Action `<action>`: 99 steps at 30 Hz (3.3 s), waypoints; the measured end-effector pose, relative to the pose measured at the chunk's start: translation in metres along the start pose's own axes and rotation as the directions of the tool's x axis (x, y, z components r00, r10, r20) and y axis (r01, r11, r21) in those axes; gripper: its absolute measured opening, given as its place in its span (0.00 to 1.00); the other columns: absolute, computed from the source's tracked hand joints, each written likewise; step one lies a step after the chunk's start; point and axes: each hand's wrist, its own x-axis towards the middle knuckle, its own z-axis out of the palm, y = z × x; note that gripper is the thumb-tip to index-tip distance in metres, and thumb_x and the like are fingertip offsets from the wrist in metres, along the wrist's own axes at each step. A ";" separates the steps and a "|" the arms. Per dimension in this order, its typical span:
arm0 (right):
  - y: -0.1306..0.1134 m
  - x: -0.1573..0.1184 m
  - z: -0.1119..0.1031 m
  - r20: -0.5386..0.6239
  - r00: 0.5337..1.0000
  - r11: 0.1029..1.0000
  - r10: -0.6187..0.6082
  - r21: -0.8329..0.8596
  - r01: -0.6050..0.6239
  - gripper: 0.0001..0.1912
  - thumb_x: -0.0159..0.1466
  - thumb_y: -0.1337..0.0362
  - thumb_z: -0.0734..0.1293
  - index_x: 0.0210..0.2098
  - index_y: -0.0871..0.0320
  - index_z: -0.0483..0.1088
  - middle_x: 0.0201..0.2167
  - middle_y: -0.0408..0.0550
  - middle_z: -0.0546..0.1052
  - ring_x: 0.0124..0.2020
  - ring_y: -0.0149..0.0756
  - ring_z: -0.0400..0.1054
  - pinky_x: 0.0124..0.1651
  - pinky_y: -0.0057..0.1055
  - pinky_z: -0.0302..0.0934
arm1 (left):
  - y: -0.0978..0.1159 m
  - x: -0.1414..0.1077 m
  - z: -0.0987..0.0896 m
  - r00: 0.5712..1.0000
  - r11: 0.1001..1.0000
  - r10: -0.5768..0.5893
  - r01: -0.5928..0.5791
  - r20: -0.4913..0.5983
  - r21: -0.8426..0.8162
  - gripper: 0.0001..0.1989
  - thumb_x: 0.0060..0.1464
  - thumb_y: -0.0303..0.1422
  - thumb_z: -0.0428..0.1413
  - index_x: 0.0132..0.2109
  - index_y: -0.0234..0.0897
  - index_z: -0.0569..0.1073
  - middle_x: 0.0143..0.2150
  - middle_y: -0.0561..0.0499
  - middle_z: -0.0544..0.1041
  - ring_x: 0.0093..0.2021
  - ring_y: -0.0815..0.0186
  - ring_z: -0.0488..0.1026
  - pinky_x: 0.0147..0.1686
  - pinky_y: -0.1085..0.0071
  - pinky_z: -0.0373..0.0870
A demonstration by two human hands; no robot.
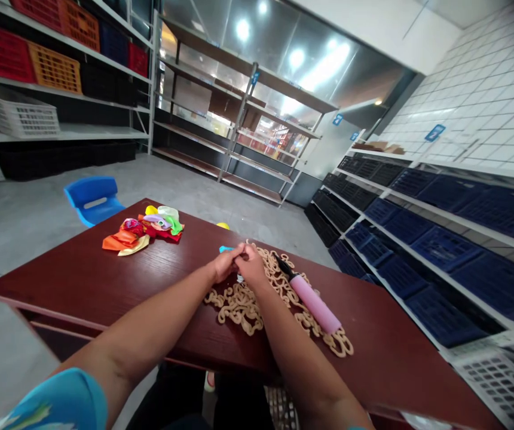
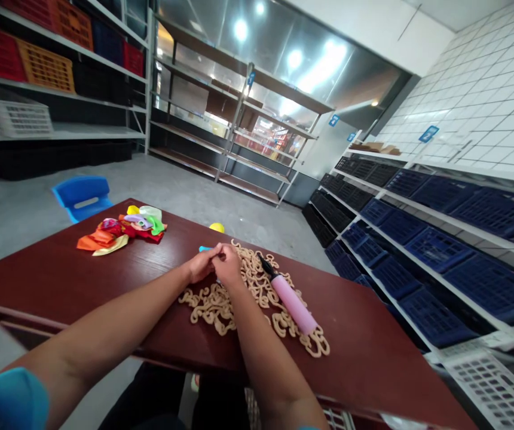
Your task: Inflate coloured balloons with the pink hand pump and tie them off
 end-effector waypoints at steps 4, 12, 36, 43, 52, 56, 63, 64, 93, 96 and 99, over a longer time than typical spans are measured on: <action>0.001 -0.009 -0.025 -0.083 0.954 0.894 -0.290 -0.380 0.238 0.11 0.53 0.62 0.63 0.36 0.56 0.66 0.45 0.50 0.66 0.47 0.36 0.60 0.45 0.32 0.59 | 0.007 0.005 -0.006 0.983 0.984 0.068 -0.094 -0.172 -0.150 0.10 0.56 0.31 0.48 0.36 0.29 0.71 0.31 0.43 0.74 0.30 0.67 0.72 0.29 0.73 0.67; 0.021 -0.067 -0.153 -0.273 0.962 0.402 0.024 -0.878 -0.260 0.21 0.55 0.53 0.62 0.42 0.60 0.67 0.42 0.60 0.69 0.44 0.49 0.62 0.45 0.43 0.53 | 0.020 0.012 -0.023 0.965 0.962 0.091 -0.149 -0.244 -0.229 0.05 0.53 0.27 0.50 0.36 0.33 0.69 0.16 0.59 0.56 0.13 0.77 0.52 0.13 0.80 0.49; -0.003 -0.107 -0.107 0.149 0.975 0.434 -0.166 -0.877 0.208 0.24 0.59 0.58 0.59 0.54 0.55 0.57 0.48 0.54 0.68 0.47 0.46 0.62 0.45 0.40 0.57 | 0.035 0.003 -0.025 0.980 0.794 0.108 -0.188 -0.170 -0.578 0.10 0.57 0.28 0.45 0.36 0.32 0.70 0.25 0.49 0.69 0.27 0.70 0.69 0.31 0.70 0.69; -0.008 -0.101 -0.105 0.162 0.974 0.416 -0.160 -0.883 0.215 0.23 0.59 0.58 0.60 0.53 0.56 0.58 0.48 0.54 0.68 0.46 0.46 0.62 0.46 0.40 0.56 | 0.035 0.004 -0.025 0.978 0.784 0.116 -0.198 -0.175 -0.588 0.10 0.57 0.28 0.44 0.36 0.31 0.70 0.25 0.49 0.69 0.26 0.70 0.69 0.30 0.70 0.69; -0.010 -0.096 -0.098 0.142 0.975 0.414 -0.170 -0.888 0.202 0.22 0.59 0.58 0.60 0.52 0.56 0.60 0.43 0.54 0.69 0.43 0.43 0.63 0.44 0.37 0.56 | 0.027 0.007 -0.021 0.962 0.854 0.166 -0.249 -0.215 -0.456 0.06 0.55 0.27 0.48 0.35 0.30 0.70 0.24 0.50 0.68 0.24 0.70 0.68 0.26 0.71 0.68; -0.012 -0.093 -0.093 0.130 0.979 0.420 -0.158 -0.888 0.186 0.22 0.59 0.58 0.61 0.51 0.56 0.60 0.43 0.52 0.69 0.44 0.42 0.63 0.44 0.36 0.56 | 0.026 0.007 -0.018 0.945 0.851 0.171 -0.284 -0.279 -0.441 0.05 0.54 0.27 0.49 0.34 0.30 0.69 0.23 0.51 0.67 0.22 0.71 0.67 0.25 0.72 0.67; -0.022 -0.072 -0.077 0.170 0.975 0.411 -0.141 -0.886 0.214 0.24 0.58 0.57 0.62 0.53 0.56 0.59 0.46 0.53 0.69 0.44 0.42 0.62 0.46 0.36 0.54 | 0.034 0.010 -0.026 0.949 0.785 0.120 -0.271 -0.293 -0.557 0.06 0.55 0.30 0.50 0.33 0.32 0.68 0.20 0.55 0.63 0.19 0.74 0.64 0.22 0.75 0.65; -0.025 -0.068 -0.075 0.179 0.974 0.409 -0.138 -0.885 0.221 0.25 0.58 0.56 0.63 0.53 0.56 0.59 0.46 0.53 0.69 0.45 0.42 0.62 0.46 0.36 0.53 | 0.035 0.010 -0.027 0.947 0.776 0.129 -0.282 -0.296 -0.564 0.07 0.55 0.31 0.49 0.33 0.32 0.68 0.19 0.55 0.63 0.19 0.74 0.63 0.22 0.75 0.65; 0.021 -0.022 -0.055 0.183 0.933 0.634 -0.310 -0.691 0.346 0.29 0.54 0.52 0.66 0.53 0.52 0.61 0.45 0.51 0.70 0.47 0.42 0.61 0.49 0.37 0.53 | 0.058 0.002 -0.039 0.901 0.848 0.327 -0.412 -0.285 -0.333 0.21 0.56 0.42 0.45 0.20 0.37 0.52 0.14 0.57 0.53 0.17 0.70 0.59 0.23 0.68 0.64; 0.024 -0.021 -0.056 0.165 0.943 0.668 -0.290 -0.670 0.323 0.34 0.52 0.51 0.67 0.55 0.53 0.58 0.48 0.52 0.68 0.49 0.43 0.59 0.51 0.39 0.51 | 0.065 -0.004 -0.018 0.866 0.833 0.386 -0.475 -0.319 -0.283 0.22 0.56 0.43 0.44 0.20 0.38 0.47 0.14 0.58 0.48 0.14 0.72 0.53 0.19 0.71 0.60; 0.027 -0.021 -0.057 0.128 0.963 0.696 -0.239 -0.668 0.262 0.39 0.50 0.52 0.69 0.57 0.56 0.53 0.50 0.53 0.66 0.50 0.42 0.58 0.51 0.38 0.51 | 0.073 -0.005 0.009 0.838 0.845 0.420 -0.502 -0.349 -0.187 0.22 0.56 0.43 0.45 0.20 0.38 0.46 0.13 0.59 0.47 0.13 0.72 0.53 0.17 0.72 0.58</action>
